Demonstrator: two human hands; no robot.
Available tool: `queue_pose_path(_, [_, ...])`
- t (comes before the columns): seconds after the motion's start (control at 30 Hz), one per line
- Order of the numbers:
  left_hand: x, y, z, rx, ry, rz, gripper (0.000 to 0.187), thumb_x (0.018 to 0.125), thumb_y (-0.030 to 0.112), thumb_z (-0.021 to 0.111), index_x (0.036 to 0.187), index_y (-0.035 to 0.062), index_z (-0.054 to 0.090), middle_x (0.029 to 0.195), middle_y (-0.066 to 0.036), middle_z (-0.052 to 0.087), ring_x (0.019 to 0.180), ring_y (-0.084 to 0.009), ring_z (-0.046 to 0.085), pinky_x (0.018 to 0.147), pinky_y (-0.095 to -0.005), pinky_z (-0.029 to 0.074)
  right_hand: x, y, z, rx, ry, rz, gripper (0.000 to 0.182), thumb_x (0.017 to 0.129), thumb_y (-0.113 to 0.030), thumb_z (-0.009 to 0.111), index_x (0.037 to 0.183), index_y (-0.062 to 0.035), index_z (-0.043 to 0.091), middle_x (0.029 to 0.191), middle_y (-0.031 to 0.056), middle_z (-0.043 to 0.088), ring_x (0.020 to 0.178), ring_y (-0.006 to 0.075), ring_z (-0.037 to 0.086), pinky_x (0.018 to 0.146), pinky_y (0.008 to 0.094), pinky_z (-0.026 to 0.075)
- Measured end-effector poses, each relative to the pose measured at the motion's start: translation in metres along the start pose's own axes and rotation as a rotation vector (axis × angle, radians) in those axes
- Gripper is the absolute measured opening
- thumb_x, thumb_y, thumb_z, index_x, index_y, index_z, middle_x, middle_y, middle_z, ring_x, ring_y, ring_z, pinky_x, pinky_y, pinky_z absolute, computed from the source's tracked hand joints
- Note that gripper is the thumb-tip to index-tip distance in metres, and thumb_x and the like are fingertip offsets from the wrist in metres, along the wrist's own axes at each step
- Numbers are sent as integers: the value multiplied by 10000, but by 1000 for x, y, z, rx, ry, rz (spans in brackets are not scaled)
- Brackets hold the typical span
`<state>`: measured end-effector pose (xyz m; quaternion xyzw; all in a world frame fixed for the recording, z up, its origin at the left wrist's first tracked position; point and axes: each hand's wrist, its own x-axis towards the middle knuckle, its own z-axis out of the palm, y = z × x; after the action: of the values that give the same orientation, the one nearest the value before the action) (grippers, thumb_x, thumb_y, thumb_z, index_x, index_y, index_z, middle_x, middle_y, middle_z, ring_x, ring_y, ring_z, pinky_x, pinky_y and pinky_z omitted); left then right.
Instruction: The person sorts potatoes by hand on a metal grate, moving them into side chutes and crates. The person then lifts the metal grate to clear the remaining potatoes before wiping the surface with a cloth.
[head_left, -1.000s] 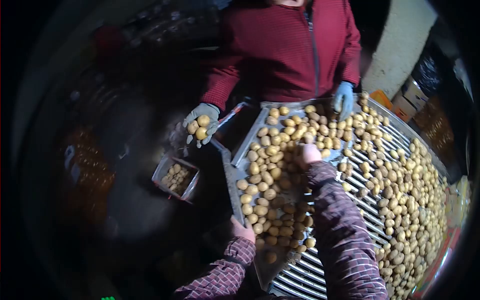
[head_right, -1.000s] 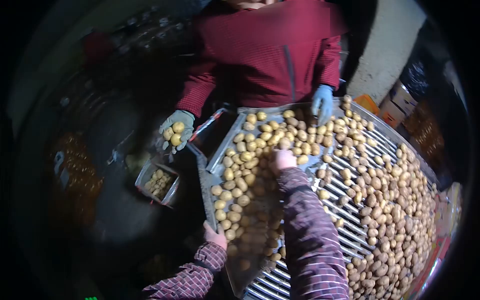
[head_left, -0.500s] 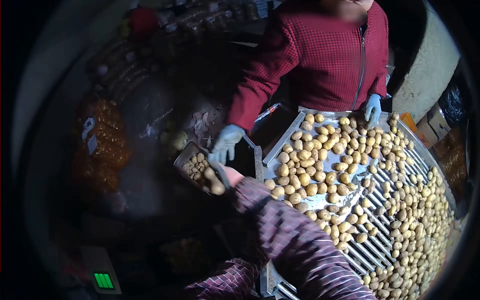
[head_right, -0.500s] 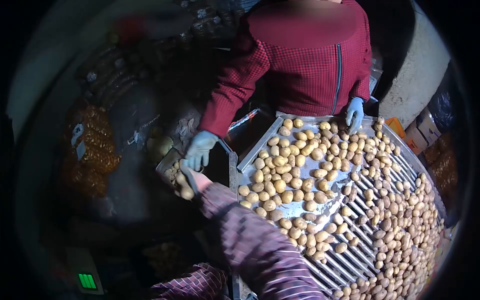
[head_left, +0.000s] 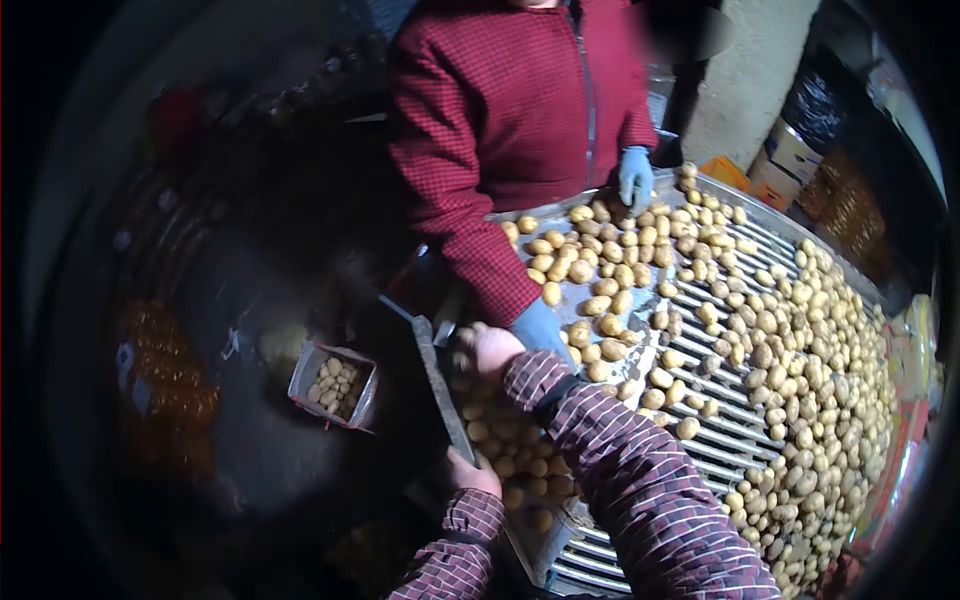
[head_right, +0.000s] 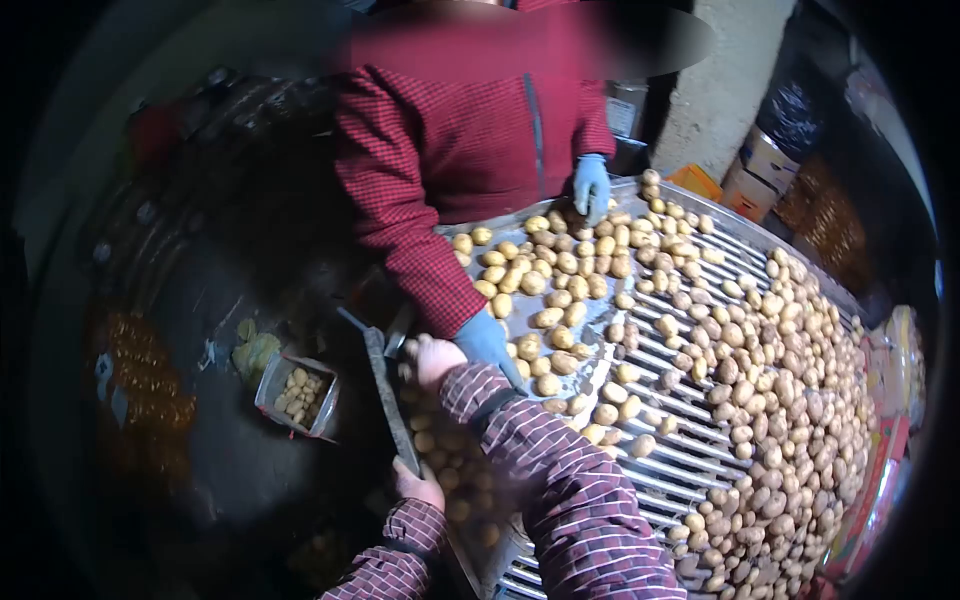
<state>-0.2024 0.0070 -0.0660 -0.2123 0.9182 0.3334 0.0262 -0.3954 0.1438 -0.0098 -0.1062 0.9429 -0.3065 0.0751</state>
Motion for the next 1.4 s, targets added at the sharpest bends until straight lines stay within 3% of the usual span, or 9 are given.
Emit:
queue_pose_path(0.1, [-3, 27, -20, -19, -109, -122, 630, 914, 269, 573, 1391, -52, 317, 1264, -304, 509, 1187, -417, 508, 986, -460, 421, -61, 30, 50, -437, 141, -313, 677, 753, -431, 662, 1312, -79, 510, 1403, 201, 425, 1272, 389, 420, 1035, 489, 365])
queue_pose_path(0.27, [4, 4, -4, -76, -40, -36, 599, 906, 251, 587, 1362, -53, 345, 1269, -303, 494, 1172, -425, 511, 970, -474, 431, -188, 21, -13, -161, -203, -177, 675, 744, -383, 682, 1321, -93, 485, 1391, 145, 433, 1296, 362, 393, 1032, 497, 360])
queue_pose_path(0.3, [5, 2, -3, -105, -39, -42, 593, 901, 244, 593, 1354, -54, 354, 1253, -303, 502, 1164, -428, 514, 963, -475, 434, -219, 31, -20, -33, 71, -229, 626, 742, -291, 688, 1300, -91, 486, 1326, 138, 479, 1248, 335, 438, 1015, 457, 382])
queue_pose_path(0.5, [4, 3, -4, -38, -20, -35, 584, 914, 230, 568, 1378, -47, 345, 1270, -300, 497, 1170, -409, 518, 969, -461, 437, -373, 82, -59, -276, 514, 757, 713, 691, -252, 780, 1308, -65, 479, 1274, 192, 484, 1121, 358, 514, 985, 447, 417])
queue_pose_path(0.7, [2, 19, -14, 28, -66, -40, 602, 923, 272, 557, 1385, -47, 341, 1304, -297, 480, 1207, -408, 489, 1001, -465, 412, -302, 108, -69, 133, 384, 849, 804, 733, -193, 710, 1415, -46, 311, 1279, 292, 409, 1142, 436, 501, 932, 450, 479])
queue_pose_path(0.9, [6, 9, -8, -33, -32, 0, 579, 913, 216, 573, 1364, -72, 351, 1279, -301, 498, 1181, -403, 515, 968, -445, 445, -241, 100, -56, 91, 249, 281, 656, 767, -163, 642, 1369, -110, 386, 1300, 212, 461, 1099, 378, 557, 924, 437, 483])
queue_pose_path(1.03, [3, 13, -10, -13, -23, -2, 582, 923, 255, 552, 1359, -77, 356, 1276, -295, 502, 1169, -406, 515, 975, -442, 431, -255, 154, -106, -285, 655, 543, 297, 790, -292, 648, 1028, -116, 620, 1039, 132, 585, 963, 302, 583, 827, 419, 492])
queue_pose_path(1.13, [4, 4, -4, 35, 57, 64, 525, 915, 189, 560, 1332, -75, 381, 1231, -299, 531, 1147, -406, 537, 942, -447, 456, -275, 193, -112, -505, 392, 896, 345, 766, -344, 705, 1026, -124, 648, 1142, 127, 541, 1083, 329, 510, 845, 424, 484])
queue_pose_path(1.4, [6, 1, -2, 16, 41, 50, 523, 918, 208, 558, 1323, -78, 392, 1226, -300, 535, 1133, -409, 546, 936, -455, 455, -281, 206, -142, -430, 389, 820, 374, 800, -108, 616, 1168, -120, 549, 1156, 115, 535, 1001, 292, 599, 788, 421, 539])
